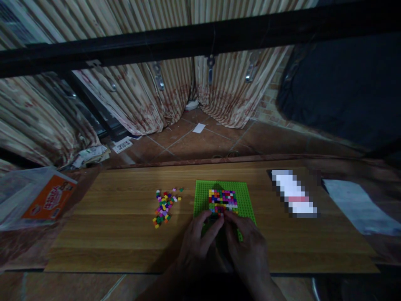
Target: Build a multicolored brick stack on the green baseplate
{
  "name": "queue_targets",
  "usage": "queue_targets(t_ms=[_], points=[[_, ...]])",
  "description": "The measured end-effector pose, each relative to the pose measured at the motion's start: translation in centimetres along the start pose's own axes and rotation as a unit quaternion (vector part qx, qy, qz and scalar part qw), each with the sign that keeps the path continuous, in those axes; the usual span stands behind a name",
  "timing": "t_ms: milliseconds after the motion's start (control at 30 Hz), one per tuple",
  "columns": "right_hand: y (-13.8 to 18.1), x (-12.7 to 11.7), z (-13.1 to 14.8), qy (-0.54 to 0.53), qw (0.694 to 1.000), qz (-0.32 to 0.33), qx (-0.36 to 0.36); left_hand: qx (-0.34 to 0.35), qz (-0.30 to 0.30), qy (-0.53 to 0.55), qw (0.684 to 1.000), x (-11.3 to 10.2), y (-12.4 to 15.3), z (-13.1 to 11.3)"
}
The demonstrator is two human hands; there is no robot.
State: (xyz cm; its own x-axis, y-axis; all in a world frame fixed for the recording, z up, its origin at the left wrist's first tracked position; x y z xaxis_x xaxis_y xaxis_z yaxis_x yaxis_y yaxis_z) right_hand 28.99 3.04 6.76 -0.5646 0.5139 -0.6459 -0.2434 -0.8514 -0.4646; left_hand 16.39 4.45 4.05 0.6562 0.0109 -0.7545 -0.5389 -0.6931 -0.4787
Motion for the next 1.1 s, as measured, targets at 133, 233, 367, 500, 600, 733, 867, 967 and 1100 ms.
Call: queue_targets(t_ms=[133, 233, 367, 500, 600, 733, 867, 967, 1100], points=[[0.2, 0.0, 0.0, 0.003, 1.0, -0.009, -0.007, 0.008, -0.001, -0.043, 0.999, 0.2, 0.1, 0.0], [0.2, 0.0, 0.0, 0.006, 1.0, -0.013, -0.009, 0.012, -0.021, -0.061, 0.998, 0.2, 0.2, 0.0], [0.2, -0.2, 0.2, 0.004, 1.0, -0.027, -0.014, 0.018, -0.033, -0.083, 0.996, 0.3, 0.3, -0.1], [0.2, -0.3, 0.1, 0.001, 0.999, -0.036, -0.007, 0.014, -0.03, -0.089, 0.995, 0.3, 0.2, -0.1], [0.2, -0.2, -0.1, -0.004, 1.0, -0.029, -0.003, 0.011, -0.022, -0.085, 0.996, 0.4, 0.3, 0.1], [0.6, -0.5, -0.2, -0.001, 1.0, -0.026, -0.009, 0.006, -0.012, -0.057, 0.998, 0.7, 0.4, 0.2], [1.3, -1.2, -0.9, 0.019, 0.999, -0.032, -0.018, -0.029, -0.051, -0.049, 0.997, -1.1, 0.0, 1.5], [2.0, -1.4, -1.7, 0.029, 0.999, -0.017, -0.027, -0.08, -0.105, -0.103, 0.986, -4.1, -0.9, 4.1], [2.9, -1.3, -2.7, 0.031, 0.999, -0.004, -0.029, -0.152, -0.062, -0.19, 0.968, -6.0, -2.6, 8.3]])
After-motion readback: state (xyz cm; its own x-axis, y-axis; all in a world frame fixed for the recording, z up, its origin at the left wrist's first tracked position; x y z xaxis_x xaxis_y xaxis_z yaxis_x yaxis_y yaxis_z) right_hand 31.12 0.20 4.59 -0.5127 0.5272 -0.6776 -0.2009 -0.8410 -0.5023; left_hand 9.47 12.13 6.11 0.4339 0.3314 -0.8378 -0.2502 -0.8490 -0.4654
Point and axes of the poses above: each hand's wrist, its own y-axis away from the middle knuckle, its own x-axis out of the palm, z = x × y, the point moved 10 cm from there along -y, towards the middle knuckle, and after that the axes turned 3 degrees about y, right-handed, at the moved point
